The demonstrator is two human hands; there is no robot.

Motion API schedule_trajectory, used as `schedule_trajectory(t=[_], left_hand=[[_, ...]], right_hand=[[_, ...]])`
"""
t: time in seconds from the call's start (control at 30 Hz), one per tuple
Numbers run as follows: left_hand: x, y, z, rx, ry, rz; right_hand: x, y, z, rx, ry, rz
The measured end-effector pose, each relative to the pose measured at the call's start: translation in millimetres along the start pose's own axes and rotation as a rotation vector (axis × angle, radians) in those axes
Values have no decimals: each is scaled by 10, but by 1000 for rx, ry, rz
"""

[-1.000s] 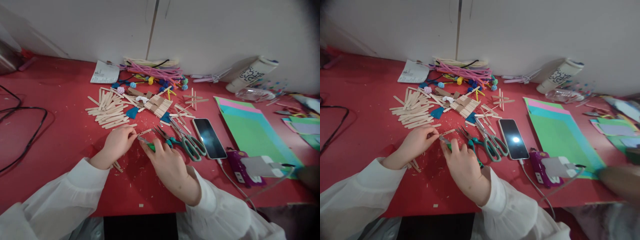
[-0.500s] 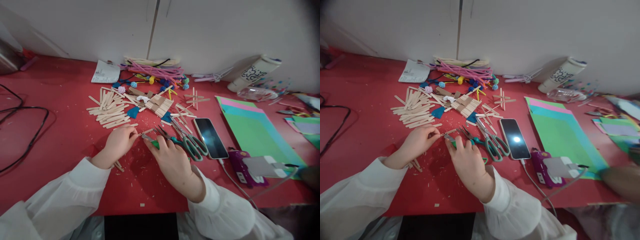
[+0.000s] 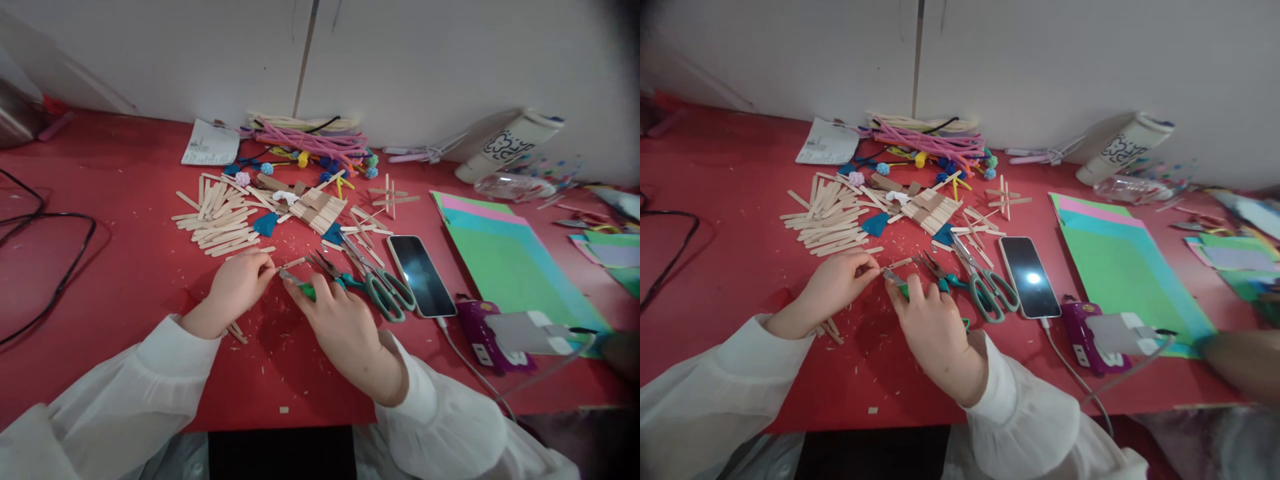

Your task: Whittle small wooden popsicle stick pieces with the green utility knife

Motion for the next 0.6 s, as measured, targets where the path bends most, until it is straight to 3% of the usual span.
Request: schedule_trajectory(t=[0.6], left_hand=[[22, 23, -12, -6, 19, 8]], right_hand=[[19, -15, -16, -4, 2, 0]])
Point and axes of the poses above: each hand's wrist, its own z-axis away from the middle knuckle, its own y-axis out of the palm, x = y × z, the point moved 1 cm from there along -z, towards the middle knuckle, and after that the axes turned 13 degrees about -y, right-handed, at the moved point
